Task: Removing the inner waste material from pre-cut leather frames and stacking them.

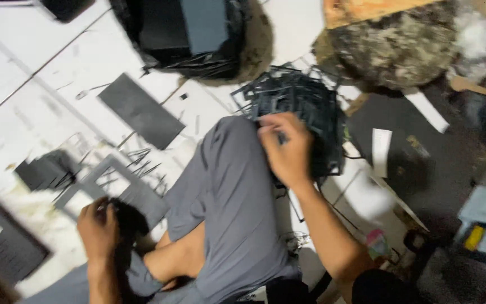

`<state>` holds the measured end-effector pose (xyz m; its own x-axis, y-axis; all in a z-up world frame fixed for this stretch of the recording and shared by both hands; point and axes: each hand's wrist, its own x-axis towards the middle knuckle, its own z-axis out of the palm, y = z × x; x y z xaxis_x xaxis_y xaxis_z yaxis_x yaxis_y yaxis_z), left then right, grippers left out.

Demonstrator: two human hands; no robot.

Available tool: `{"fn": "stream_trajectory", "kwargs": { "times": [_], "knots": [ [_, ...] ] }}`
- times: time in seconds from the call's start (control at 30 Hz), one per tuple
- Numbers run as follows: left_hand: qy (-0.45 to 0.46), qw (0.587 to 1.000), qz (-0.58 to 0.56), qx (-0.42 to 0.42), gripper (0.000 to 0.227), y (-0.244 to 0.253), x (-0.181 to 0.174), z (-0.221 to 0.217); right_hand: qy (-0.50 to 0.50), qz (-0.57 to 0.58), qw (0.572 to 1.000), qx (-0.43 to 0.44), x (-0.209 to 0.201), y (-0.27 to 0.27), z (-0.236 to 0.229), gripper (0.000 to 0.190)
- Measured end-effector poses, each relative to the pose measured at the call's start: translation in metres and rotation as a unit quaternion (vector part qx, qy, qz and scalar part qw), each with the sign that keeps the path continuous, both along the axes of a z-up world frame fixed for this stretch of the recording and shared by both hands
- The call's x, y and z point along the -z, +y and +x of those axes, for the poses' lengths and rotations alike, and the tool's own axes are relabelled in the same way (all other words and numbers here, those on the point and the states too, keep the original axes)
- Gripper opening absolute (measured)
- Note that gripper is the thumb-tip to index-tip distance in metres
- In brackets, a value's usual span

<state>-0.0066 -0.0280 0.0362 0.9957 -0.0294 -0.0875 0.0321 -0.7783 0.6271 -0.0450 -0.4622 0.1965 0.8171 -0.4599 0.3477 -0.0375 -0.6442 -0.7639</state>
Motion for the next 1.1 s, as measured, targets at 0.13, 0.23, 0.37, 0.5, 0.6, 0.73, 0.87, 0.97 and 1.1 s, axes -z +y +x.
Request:
{"fn": "stream_trajectory", "kwargs": {
  "times": [0.13, 0.23, 0.37, 0.5, 0.6, 0.73, 0.87, 0.97, 1.1],
  "knots": [
    [-0.005, 0.995, -0.085, -0.053, 0.034, 0.011, 0.004, 0.001, 0.063, 0.323, 0.925, -0.189, 0.058, 0.103, 0.044, 0.02],
    [0.057, 0.984, -0.128, -0.108, 0.037, 0.016, 0.01, 0.004, 0.229, 0.307, 0.885, -0.264, 0.102, 0.171, 0.079, 0.028],
    [0.079, 0.977, -0.17, -0.105, 0.034, 0.014, 0.013, 0.001, 0.427, 0.118, 0.856, -0.268, 0.21, 0.248, 0.103, 0.053],
    [0.094, 0.974, -0.166, -0.121, 0.032, 0.023, 0.021, -0.001, 0.421, 0.084, 0.867, -0.253, 0.201, 0.269, 0.09, 0.054],
    [0.122, 0.964, -0.203, -0.121, 0.031, 0.019, 0.017, 0.004, 0.445, 0.092, 0.856, -0.245, 0.22, 0.266, 0.087, 0.051],
    [0.136, 0.947, -0.231, -0.176, 0.04, 0.018, 0.011, 0.011, 0.357, 0.298, 0.849, -0.251, 0.192, 0.265, 0.082, 0.027],
    [0.124, 0.903, -0.34, -0.231, 0.056, 0.025, -0.003, 0.019, 0.316, 0.428, 0.79, -0.305, 0.13, 0.257, 0.085, 0.02],
    [0.133, 0.789, -0.557, -0.221, 0.038, 0.01, -0.037, 0.02, 0.351, 0.331, 0.779, -0.401, 0.134, 0.246, 0.076, 0.013],
    [0.148, 0.793, -0.558, -0.194, 0.036, 0.011, -0.028, 0.018, 0.307, 0.349, 0.806, -0.366, 0.127, 0.253, 0.079, 0.031]
  ]
}}
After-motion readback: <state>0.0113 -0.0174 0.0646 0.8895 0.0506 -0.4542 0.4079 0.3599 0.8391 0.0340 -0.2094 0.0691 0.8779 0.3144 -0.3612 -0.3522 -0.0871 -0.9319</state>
